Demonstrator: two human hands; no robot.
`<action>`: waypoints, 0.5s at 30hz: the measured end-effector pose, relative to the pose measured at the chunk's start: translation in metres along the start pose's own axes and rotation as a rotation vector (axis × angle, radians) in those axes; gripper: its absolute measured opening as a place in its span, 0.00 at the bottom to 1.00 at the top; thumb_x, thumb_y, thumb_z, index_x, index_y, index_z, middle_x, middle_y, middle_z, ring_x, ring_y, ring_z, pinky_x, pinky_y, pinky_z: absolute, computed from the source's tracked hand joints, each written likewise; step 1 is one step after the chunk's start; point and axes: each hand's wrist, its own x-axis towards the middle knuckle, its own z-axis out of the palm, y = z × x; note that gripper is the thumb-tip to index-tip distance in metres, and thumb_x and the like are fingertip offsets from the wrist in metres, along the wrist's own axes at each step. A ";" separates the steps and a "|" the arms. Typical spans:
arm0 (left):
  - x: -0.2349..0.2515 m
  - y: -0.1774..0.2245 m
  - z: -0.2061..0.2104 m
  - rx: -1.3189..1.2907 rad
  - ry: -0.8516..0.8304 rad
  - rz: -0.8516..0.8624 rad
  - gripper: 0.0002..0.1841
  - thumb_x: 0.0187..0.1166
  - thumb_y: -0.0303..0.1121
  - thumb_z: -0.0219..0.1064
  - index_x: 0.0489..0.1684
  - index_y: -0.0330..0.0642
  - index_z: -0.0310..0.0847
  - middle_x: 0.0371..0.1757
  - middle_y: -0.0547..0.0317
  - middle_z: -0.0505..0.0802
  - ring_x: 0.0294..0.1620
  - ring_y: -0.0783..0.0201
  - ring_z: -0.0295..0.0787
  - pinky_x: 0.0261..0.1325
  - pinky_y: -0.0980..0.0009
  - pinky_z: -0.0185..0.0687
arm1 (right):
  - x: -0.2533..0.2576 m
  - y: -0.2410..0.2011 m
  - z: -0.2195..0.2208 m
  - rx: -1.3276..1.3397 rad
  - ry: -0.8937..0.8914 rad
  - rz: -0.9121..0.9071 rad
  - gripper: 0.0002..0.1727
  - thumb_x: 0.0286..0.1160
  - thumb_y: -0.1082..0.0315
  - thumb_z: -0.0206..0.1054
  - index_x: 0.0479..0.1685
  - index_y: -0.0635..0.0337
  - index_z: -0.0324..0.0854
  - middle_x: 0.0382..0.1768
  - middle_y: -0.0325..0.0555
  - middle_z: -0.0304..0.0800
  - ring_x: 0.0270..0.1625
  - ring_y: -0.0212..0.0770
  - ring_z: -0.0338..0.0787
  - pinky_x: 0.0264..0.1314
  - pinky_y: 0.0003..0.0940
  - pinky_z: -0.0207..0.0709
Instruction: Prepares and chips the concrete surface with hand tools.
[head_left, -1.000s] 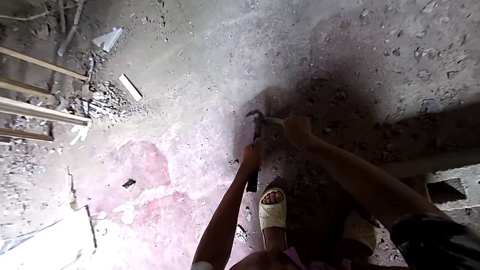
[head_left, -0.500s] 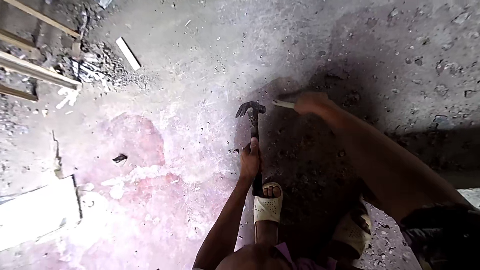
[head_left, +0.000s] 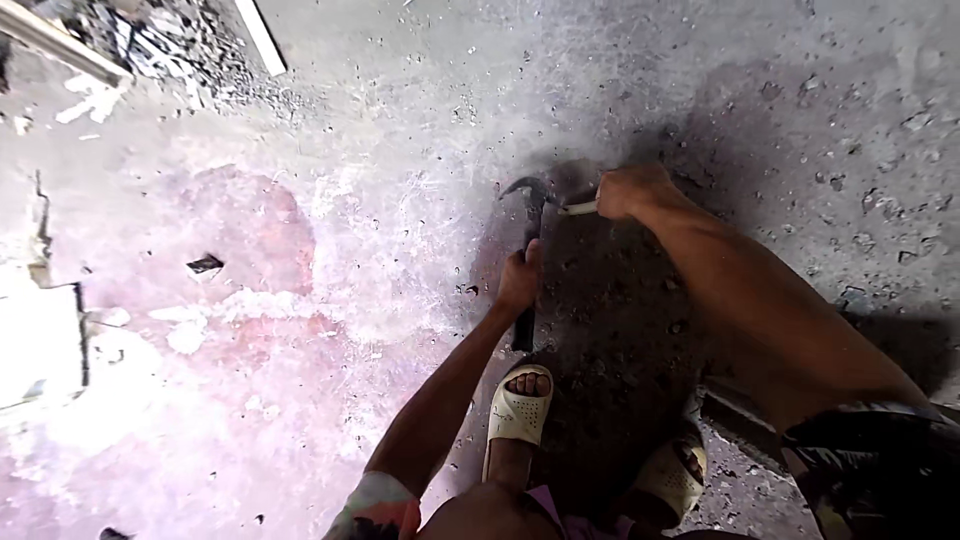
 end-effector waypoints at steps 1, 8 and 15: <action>0.001 0.007 -0.006 0.030 -0.012 -0.001 0.30 0.94 0.59 0.42 0.44 0.37 0.72 0.15 0.60 0.75 0.09 0.63 0.73 0.15 0.63 0.80 | 0.001 0.000 -0.001 -0.013 -0.006 0.006 0.19 0.81 0.57 0.62 0.42 0.66 0.88 0.53 0.67 0.90 0.62 0.68 0.88 0.56 0.74 0.74; -0.041 0.005 -0.008 -0.129 0.207 0.332 0.29 0.93 0.61 0.38 0.50 0.42 0.70 0.12 0.61 0.71 0.06 0.64 0.69 0.10 0.65 0.74 | 0.002 -0.004 -0.005 -0.024 -0.047 0.014 0.19 0.81 0.56 0.62 0.41 0.66 0.88 0.52 0.67 0.90 0.60 0.68 0.88 0.54 0.73 0.74; -0.021 0.003 -0.013 0.228 0.171 0.130 0.34 0.93 0.60 0.39 0.50 0.35 0.77 0.21 0.54 0.81 0.17 0.56 0.82 0.25 0.54 0.85 | -0.002 -0.010 -0.012 -0.043 -0.064 0.031 0.20 0.81 0.58 0.63 0.41 0.72 0.85 0.52 0.71 0.88 0.62 0.69 0.87 0.55 0.73 0.73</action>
